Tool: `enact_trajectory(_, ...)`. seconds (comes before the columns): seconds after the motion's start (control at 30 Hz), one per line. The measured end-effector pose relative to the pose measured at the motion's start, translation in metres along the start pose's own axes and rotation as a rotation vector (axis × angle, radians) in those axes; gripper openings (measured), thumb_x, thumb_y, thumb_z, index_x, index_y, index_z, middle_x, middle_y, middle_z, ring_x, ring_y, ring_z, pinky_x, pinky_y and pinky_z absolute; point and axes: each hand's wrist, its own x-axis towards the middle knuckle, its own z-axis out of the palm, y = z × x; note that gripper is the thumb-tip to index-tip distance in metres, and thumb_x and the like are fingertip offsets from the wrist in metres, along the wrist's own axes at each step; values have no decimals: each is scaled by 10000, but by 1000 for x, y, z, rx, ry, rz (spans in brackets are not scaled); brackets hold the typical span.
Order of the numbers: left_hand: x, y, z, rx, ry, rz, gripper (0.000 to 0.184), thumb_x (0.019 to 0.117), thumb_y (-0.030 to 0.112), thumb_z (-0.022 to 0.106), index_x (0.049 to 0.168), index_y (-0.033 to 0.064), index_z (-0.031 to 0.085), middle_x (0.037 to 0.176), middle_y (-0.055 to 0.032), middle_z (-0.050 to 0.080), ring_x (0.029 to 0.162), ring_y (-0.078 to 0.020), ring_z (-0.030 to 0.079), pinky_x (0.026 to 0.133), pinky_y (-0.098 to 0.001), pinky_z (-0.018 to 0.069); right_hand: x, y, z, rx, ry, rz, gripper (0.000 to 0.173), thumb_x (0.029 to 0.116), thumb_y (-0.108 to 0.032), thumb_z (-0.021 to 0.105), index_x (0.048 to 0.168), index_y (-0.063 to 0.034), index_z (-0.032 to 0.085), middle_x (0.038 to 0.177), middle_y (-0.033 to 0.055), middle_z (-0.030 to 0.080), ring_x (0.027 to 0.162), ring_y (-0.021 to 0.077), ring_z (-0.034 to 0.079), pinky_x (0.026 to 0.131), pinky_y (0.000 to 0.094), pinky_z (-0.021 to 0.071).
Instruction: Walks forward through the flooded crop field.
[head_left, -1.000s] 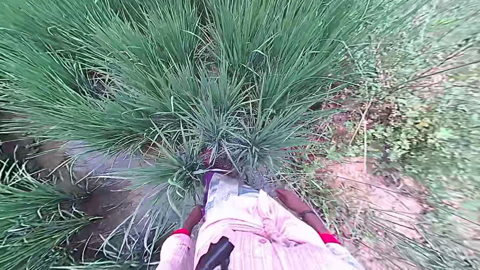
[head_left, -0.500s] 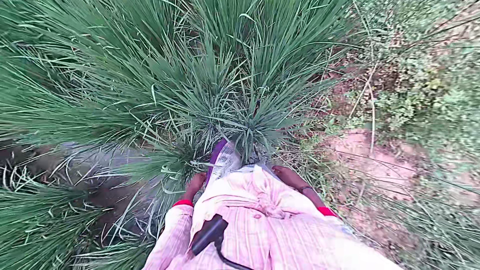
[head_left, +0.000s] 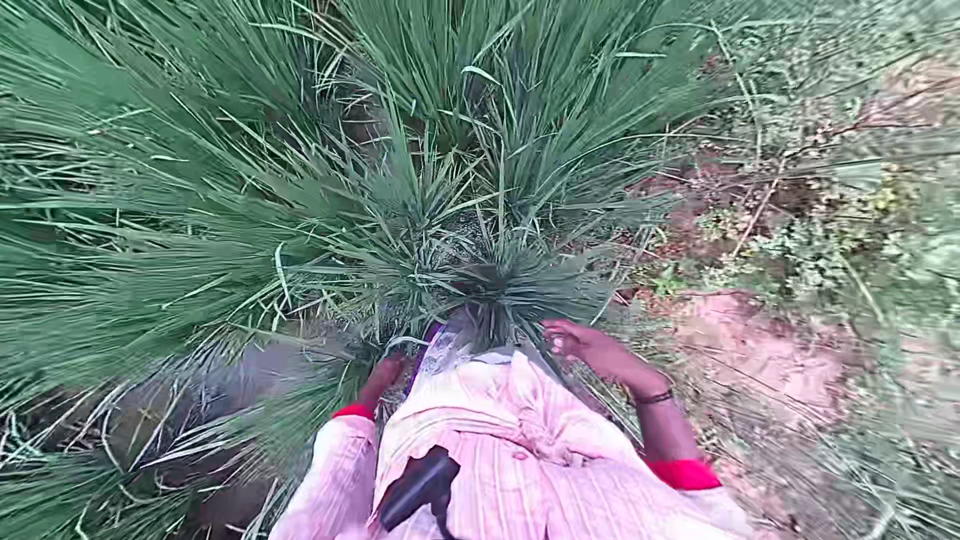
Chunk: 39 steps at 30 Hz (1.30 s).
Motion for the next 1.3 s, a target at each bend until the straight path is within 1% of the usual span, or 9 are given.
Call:
enact_trajectory(0.13,-6,75,-97,-61,119,79,368,1079,123,477,1369,-88,560,1370,-306,584,1321,-427,542,1145,-551,381,42,-70,-58,-280,102,-17,443,1087,-112,439,1517,-6,449,1412,220,590,1238,316,620,1072,477,468)
enact_trajectory(0.23,-5,110,-158,195,209,-11,453,1032,159,566,1442,-31,527,1563,-299,387,1504,-471,265,1200,-664,186,71,-109,-91,-445,200,56,446,1094,-137,441,1523,-16,453,1422,261,571,1300,422,569,1103,602,404)
enact_trajectory(0.33,18,112,-198,282,369,-2,620,937,148,701,1492,-14,478,1659,-289,188,1556,-480,45,1186,-723,6,88,-134,-112,-427,246,92,441,1094,-137,459,1518,-16,455,1419,245,581,1265,410,598,1081,580,434)
enact_trajectory(0.47,39,123,-235,229,367,-67,791,914,178,744,1579,33,342,1671,-303,98,1552,-497,4,1183,-732,7,103,-140,-127,-395,239,99,445,1082,-99,469,1514,8,455,1399,257,592,1240,405,618,1077,556,454)
enact_trajectory(0.73,64,108,-237,47,407,-38,736,928,239,721,1527,-46,403,1609,-403,164,1527,-553,55,1191,-720,42,152,-193,-152,-478,112,135,425,1088,-110,468,1493,19,467,1356,281,606,1224,427,616,1062,577,453)
enact_trajectory(0.97,67,132,-252,-56,250,-157,636,995,196,631,1535,-32,384,1639,-324,198,1494,-513,262,1178,-651,267,213,-261,-188,-653,22,80,451,1088,-129,473,1516,12,453,1426,280,565,1306,434,567,1110,599,405)
enact_trajectory(1.07,63,162,-278,-89,151,-62,490,1046,181,540,1485,-25,463,1528,-311,425,1346,-504,493,1089,-655,402,242,-285,-203,-714,-46,64,445,1091,-131,464,1520,-13,458,1424,257,574,1293,428,576,1094,611,416)
enact_trajectory(1.2,72,226,-315,-132,114,14,414,1083,204,454,1431,0,546,1352,-297,602,1287,-479,558,1096,-636,401,272,-313,-229,-763,-142,60,458,1090,-118,468,1530,4,437,1422,265,574,1294,425,578,1104,590,415)
enact_trajectory(1.3,116,271,-330,-146,108,277,399,1081,151,447,1434,-12,542,1412,-260,577,1327,-426,547,1129,-584,397,284,-333,-255,-805,-162,87,452,1092,-148,478,1524,-18,456,1413,257,588,1285,438,585,1095,615,417)
